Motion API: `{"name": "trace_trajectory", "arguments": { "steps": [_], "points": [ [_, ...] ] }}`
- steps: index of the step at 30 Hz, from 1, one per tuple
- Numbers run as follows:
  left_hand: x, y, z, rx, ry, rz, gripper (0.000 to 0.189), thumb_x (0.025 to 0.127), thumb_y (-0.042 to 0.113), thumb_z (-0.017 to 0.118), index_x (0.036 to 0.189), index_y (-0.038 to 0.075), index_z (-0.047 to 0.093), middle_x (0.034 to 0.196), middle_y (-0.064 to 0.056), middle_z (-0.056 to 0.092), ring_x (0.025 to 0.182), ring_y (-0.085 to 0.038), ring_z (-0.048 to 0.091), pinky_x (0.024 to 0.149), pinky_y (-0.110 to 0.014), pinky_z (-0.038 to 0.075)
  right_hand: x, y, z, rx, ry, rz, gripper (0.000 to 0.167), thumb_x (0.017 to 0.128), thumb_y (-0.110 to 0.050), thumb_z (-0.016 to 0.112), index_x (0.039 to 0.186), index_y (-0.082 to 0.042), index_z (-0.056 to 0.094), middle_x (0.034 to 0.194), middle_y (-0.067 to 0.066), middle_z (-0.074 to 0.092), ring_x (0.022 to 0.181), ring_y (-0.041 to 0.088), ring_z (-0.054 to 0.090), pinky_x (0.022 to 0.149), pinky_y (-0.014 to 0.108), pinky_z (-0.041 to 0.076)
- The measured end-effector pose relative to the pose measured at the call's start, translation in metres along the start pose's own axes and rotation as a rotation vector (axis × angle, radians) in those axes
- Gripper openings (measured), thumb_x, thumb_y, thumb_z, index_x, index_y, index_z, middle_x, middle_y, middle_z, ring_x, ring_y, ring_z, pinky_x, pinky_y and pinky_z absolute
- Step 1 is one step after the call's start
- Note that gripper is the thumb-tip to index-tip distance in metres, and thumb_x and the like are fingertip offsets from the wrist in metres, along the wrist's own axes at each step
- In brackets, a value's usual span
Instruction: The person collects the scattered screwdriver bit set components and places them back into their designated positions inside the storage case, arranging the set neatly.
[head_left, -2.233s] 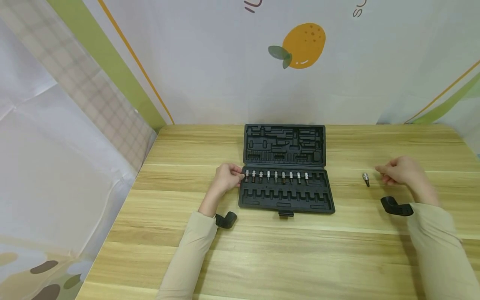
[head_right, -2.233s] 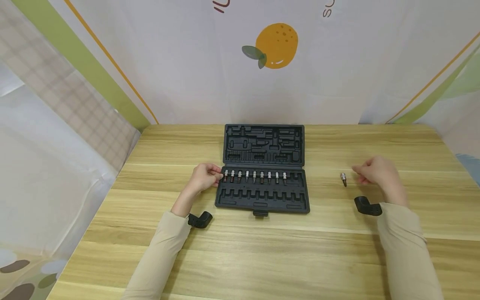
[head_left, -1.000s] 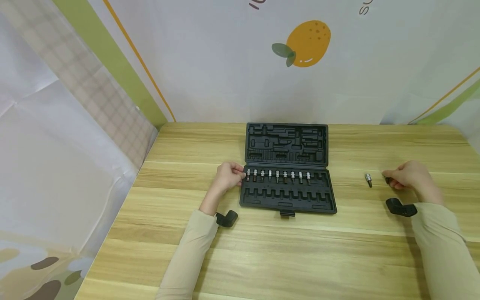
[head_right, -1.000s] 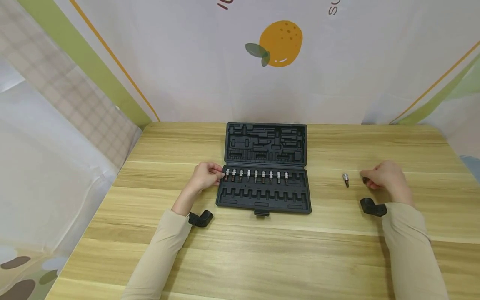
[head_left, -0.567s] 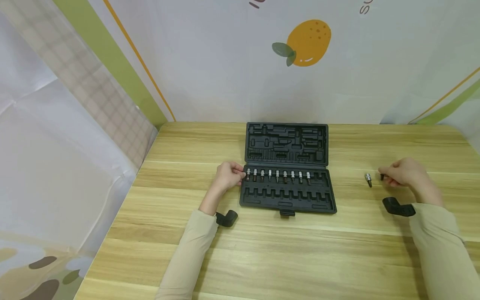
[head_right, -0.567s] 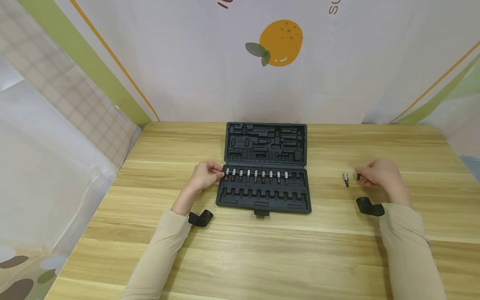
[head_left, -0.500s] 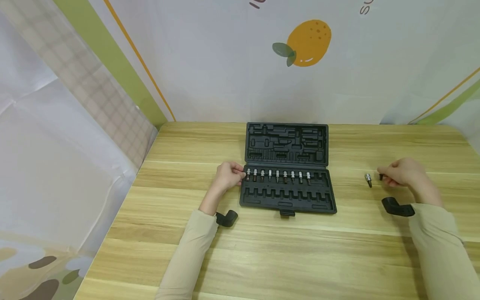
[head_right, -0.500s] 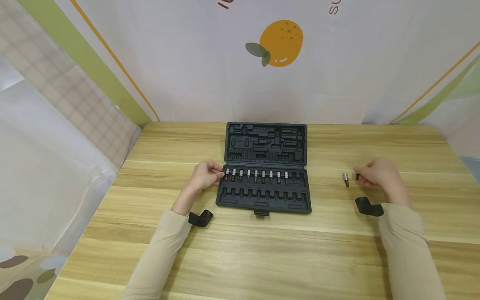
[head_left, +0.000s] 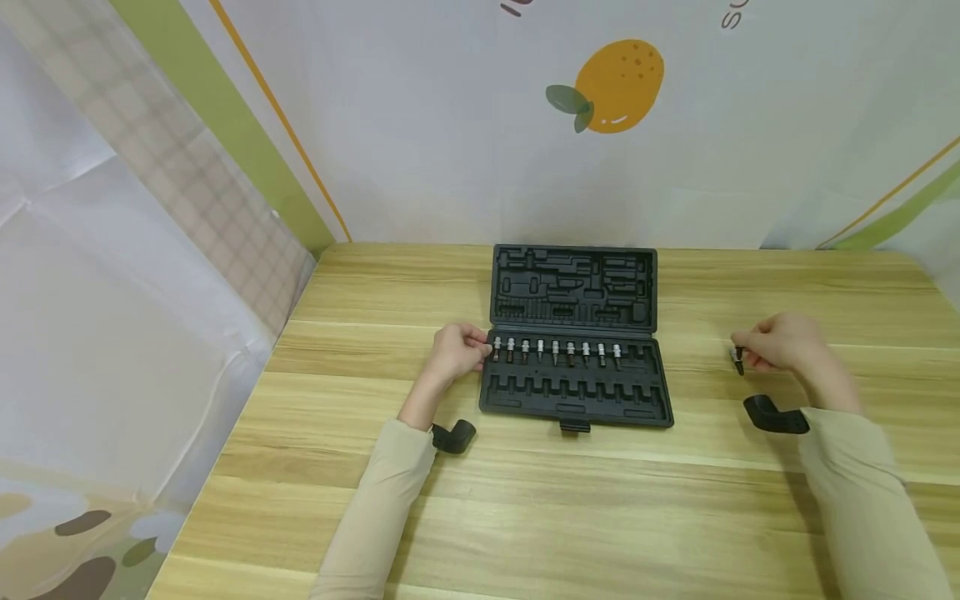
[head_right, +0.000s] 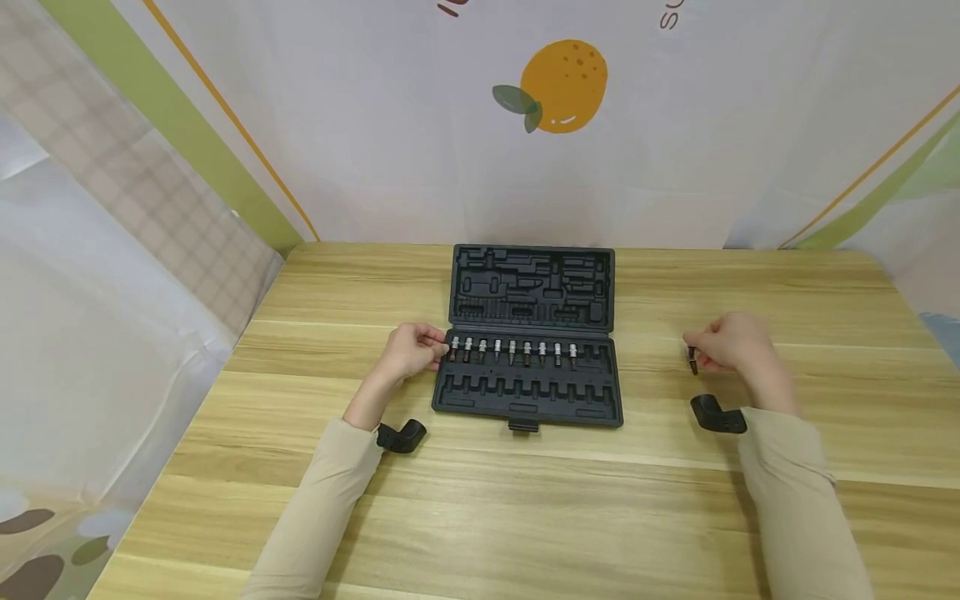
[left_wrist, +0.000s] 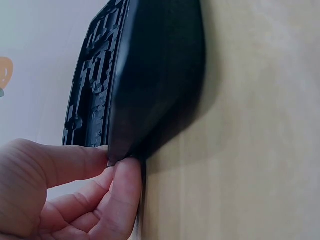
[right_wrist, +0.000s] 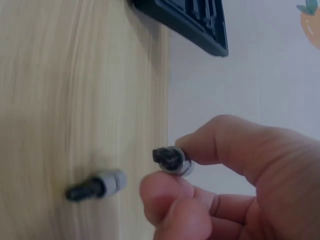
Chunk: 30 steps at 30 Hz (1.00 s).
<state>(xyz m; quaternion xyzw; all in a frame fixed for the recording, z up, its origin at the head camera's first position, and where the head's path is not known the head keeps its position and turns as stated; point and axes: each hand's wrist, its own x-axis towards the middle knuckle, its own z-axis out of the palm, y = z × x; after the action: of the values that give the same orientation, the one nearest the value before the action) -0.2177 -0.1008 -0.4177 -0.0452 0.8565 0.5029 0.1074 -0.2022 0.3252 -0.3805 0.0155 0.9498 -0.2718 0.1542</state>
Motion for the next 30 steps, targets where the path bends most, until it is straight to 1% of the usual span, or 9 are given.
{"name": "trace_trajectory", "arguments": {
  "steps": [5,10,15,19,23,27,30],
  "points": [
    [0.000,0.000,0.000,-0.006,-0.002,-0.003,0.013,0.086,-0.002,0.064,0.098,-0.007,0.064,0.081,-0.013,0.062,0.060,-0.015,0.059,0.057,-0.025,0.057,0.002,-0.009,0.008,0.012,0.003,-0.015,0.039,0.094,-0.027,0.050,0.071,-0.001,0.067,0.058,-0.003,0.062,0.055,0.016,0.061,0.055,0.027,0.052],
    [0.000,0.000,0.000,-0.006,0.001,0.000,0.013,0.086,-0.002,0.064,0.098,-0.007,0.064,0.082,-0.013,0.062,0.060,-0.014,0.058,0.057,-0.025,0.057,0.004,-0.018,0.013,-0.022,0.004,-0.031,0.039,0.093,-0.027,0.050,0.066,-0.004,0.065,0.057,-0.003,0.061,0.054,0.016,0.060,0.056,0.028,0.050],
    [-0.001,0.000,0.000,-0.003,0.000,0.003,0.013,0.086,-0.001,0.064,0.098,-0.007,0.064,0.083,-0.014,0.062,0.061,-0.015,0.059,0.058,-0.025,0.057,0.006,-0.027,0.017,-0.012,-0.009,-0.035,0.036,0.092,-0.026,0.049,0.069,-0.003,0.064,0.059,-0.002,0.062,0.056,0.015,0.061,0.056,0.029,0.050],
    [-0.001,0.000,0.000,-0.001,0.000,0.004,0.014,0.086,-0.001,0.064,0.098,-0.007,0.064,0.084,-0.014,0.063,0.061,-0.015,0.060,0.058,-0.025,0.057,0.006,-0.035,0.021,0.005,-0.018,-0.033,0.035,0.093,-0.025,0.050,0.069,-0.003,0.064,0.058,-0.002,0.062,0.055,0.015,0.060,0.054,0.029,0.048],
    [-0.001,0.000,0.000,0.004,0.001,0.007,0.013,0.086,-0.001,0.064,0.098,-0.006,0.065,0.082,-0.013,0.062,0.060,-0.015,0.059,0.057,-0.025,0.057,0.008,-0.041,0.025,-0.018,-0.013,-0.062,0.036,0.093,-0.024,0.052,0.066,-0.003,0.064,0.055,-0.003,0.061,0.051,0.015,0.059,0.054,0.027,0.047],
    [-0.001,0.000,0.000,0.006,0.002,0.007,0.012,0.086,-0.001,0.064,0.097,-0.006,0.065,0.082,-0.013,0.062,0.060,-0.015,0.059,0.057,-0.025,0.057,0.009,-0.047,0.030,-0.036,-0.009,-0.084,0.035,0.092,-0.023,0.053,0.065,-0.004,0.063,0.054,-0.004,0.060,0.050,0.013,0.058,0.050,0.027,0.044],
    [-0.001,0.000,0.000,0.001,0.000,0.004,0.012,0.086,-0.001,0.064,0.097,-0.006,0.065,0.082,-0.013,0.062,0.061,-0.015,0.059,0.058,-0.025,0.057,0.009,-0.051,0.032,-0.040,-0.007,-0.103,0.035,0.092,-0.023,0.053,0.063,-0.004,0.063,0.053,-0.004,0.060,0.050,0.011,0.058,0.051,0.028,0.044]
  ]
}}
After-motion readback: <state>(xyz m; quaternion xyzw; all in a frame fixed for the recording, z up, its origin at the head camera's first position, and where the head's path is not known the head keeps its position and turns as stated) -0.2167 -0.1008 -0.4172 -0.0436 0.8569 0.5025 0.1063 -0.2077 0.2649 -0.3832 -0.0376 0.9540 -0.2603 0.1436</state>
